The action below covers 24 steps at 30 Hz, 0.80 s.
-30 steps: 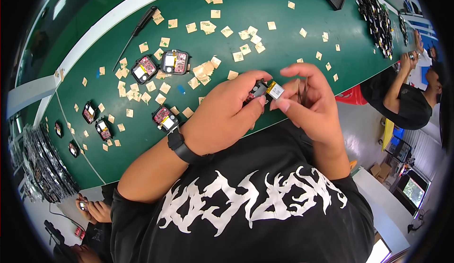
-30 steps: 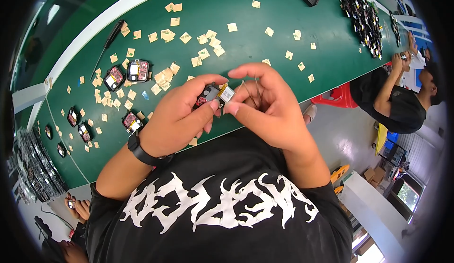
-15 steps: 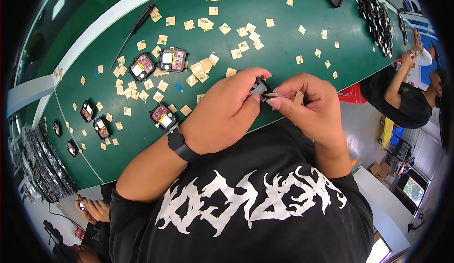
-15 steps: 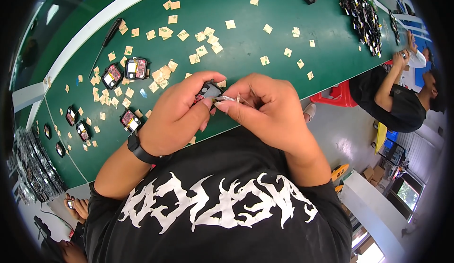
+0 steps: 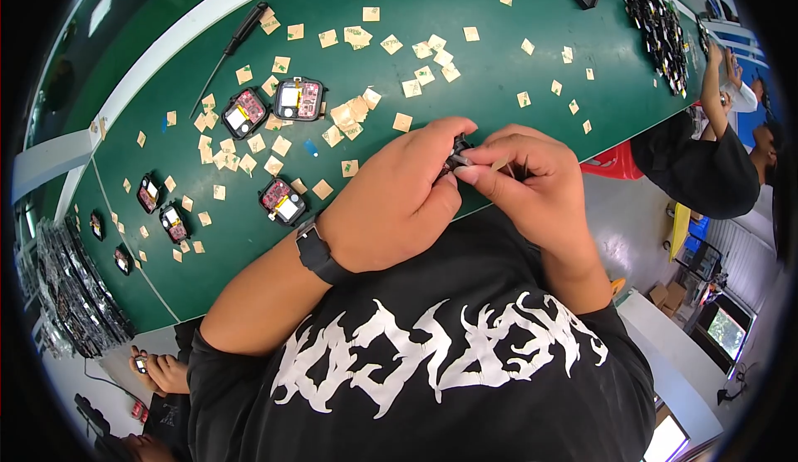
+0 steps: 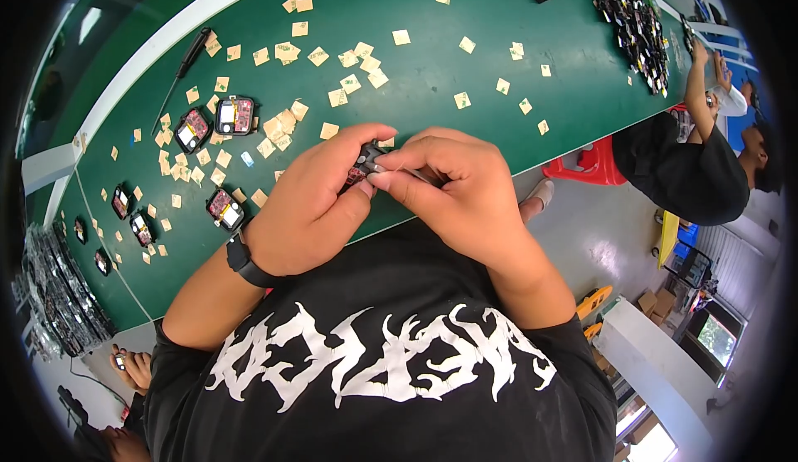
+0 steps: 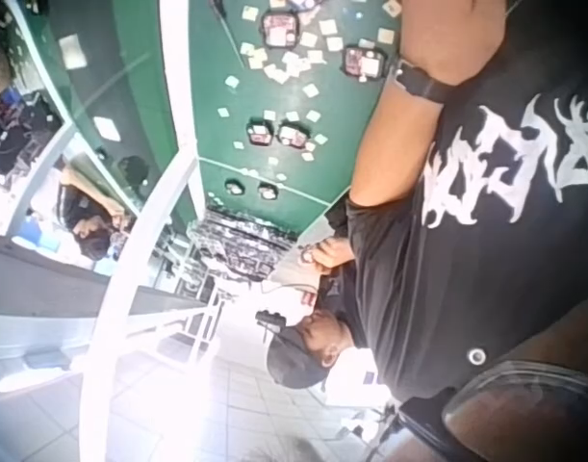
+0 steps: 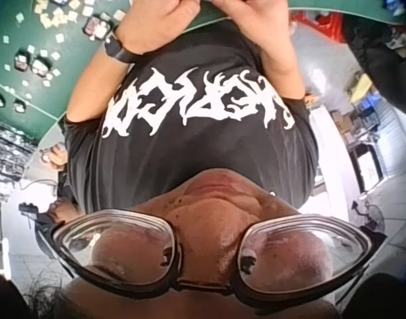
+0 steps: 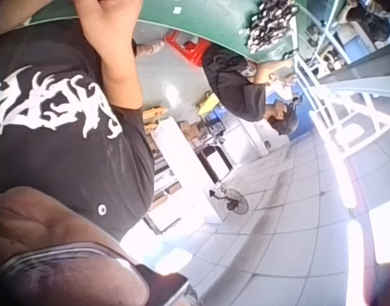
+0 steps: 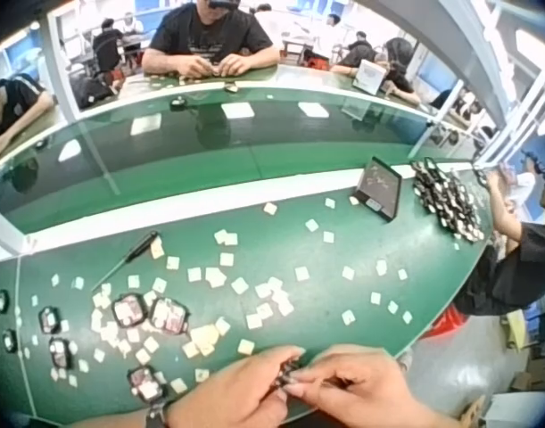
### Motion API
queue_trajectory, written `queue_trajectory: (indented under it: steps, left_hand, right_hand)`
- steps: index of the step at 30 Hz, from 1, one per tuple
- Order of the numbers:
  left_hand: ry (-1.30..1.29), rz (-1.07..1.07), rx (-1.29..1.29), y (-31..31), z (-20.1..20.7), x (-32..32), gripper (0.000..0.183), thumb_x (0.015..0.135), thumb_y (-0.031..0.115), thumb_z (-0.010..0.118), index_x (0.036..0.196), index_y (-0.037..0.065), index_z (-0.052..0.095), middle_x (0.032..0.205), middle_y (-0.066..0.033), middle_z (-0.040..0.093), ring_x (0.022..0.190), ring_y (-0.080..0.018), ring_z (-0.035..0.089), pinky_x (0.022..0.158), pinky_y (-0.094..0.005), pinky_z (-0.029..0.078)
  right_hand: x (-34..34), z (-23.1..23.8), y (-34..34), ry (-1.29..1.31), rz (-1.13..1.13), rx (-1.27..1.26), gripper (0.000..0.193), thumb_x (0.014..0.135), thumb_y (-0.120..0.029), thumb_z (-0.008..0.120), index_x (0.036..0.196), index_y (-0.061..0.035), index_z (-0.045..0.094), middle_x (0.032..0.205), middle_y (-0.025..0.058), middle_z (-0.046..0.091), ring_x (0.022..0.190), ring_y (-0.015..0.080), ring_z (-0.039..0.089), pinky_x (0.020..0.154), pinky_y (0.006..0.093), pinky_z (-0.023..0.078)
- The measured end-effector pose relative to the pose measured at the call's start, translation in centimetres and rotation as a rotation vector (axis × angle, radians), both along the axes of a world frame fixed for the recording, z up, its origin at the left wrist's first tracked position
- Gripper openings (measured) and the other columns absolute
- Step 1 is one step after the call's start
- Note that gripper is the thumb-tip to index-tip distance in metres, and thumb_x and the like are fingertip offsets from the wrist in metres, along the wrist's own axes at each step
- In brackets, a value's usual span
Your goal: Assembling electronic components for smartwatches on a production line workbench using tweezers.
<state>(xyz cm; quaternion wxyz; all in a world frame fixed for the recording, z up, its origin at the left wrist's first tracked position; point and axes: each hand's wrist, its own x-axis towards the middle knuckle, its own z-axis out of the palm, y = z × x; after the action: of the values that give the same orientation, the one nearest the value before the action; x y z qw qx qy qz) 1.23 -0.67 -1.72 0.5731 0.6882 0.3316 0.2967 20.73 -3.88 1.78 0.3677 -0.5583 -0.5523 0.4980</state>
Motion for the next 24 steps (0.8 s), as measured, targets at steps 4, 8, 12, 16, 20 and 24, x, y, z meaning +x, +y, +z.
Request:
queue_trajectory:
  steps: [4,8,12,16,20,24]
  left_hand:
    - [-0.009,-0.021,0.003,-0.1,-0.1,0.1,0.046,0.088,0.003,0.052,0.134,-0.002,0.048,0.091,-0.0141,0.061,0.082,-0.0281,0.059,0.075,-0.0390,0.047]
    - [0.003,-0.041,0.009,-0.2,-0.3,0.0,0.047,0.089,0.003,0.051,0.136,-0.002,0.046,0.093,-0.0141,0.061,0.086,-0.0271,0.060,0.077,-0.0381,0.047]
    - [-0.002,-0.088,-0.035,-0.2,0.1,0.0,0.048,0.092,0.002,0.050,0.139,-0.003,0.043,0.098,-0.0144,0.060,0.088,-0.0252,0.059,0.080,-0.0364,0.047]
    - [-0.007,-0.109,0.005,-0.5,-0.5,-0.1,0.052,0.095,0.003,0.050,0.145,-0.002,0.040,0.103,-0.0130,0.060,0.088,-0.0207,0.058,0.081,-0.0328,0.047]
    - [0.038,-0.172,-0.050,0.1,-0.2,-0.2,0.056,0.095,0.003,0.051,0.149,-0.001,0.038,0.101,-0.0108,0.061,0.085,-0.0159,0.057,0.078,-0.0289,0.048]
    - [0.036,-0.191,-0.104,-0.1,0.6,0.0,0.055,0.096,0.005,0.053,0.149,0.000,0.038,0.101,-0.0090,0.061,0.080,-0.0122,0.056,0.073,-0.0255,0.047]
  right_hand:
    - [0.3,-0.1,-0.2,0.070,-0.012,-0.146,0.010,0.087,0.003,0.073,0.097,0.0041,0.073,0.086,0.0036,0.065,0.069,0.0038,0.053,0.057,0.0208,0.039]
    - [-0.3,-1.0,-0.2,0.175,-0.118,-0.210,0.008,0.088,0.001,0.074,0.095,0.0034,0.073,0.083,0.0011,0.062,0.069,0.0042,0.052,0.059,0.0201,0.041]
    - [0.2,-1.5,0.0,0.257,-0.231,-0.277,0.017,0.084,-0.004,0.079,0.094,-0.0002,0.066,0.079,-0.0021,0.058,0.069,0.0035,0.049,0.061,0.0183,0.041]
    - [0.7,-1.0,0.4,0.301,-0.159,-0.405,0.022,0.083,-0.007,0.081,0.095,-0.0013,0.064,0.079,-0.0021,0.059,0.069,0.0038,0.052,0.061,0.0180,0.042]
    - [0.4,-0.4,0.4,0.270,-0.121,-0.483,0.020,0.085,-0.011,0.079,0.094,-0.0016,0.064,0.081,0.0005,0.068,0.061,-0.0008,0.052,0.045,0.0161,0.030]
    - [0.6,-0.6,0.1,0.388,-0.118,-0.446,0.019,0.086,-0.011,0.078,0.094,-0.0013,0.064,0.081,0.0011,0.068,0.060,-0.0004,0.051,0.045,0.0165,0.029]
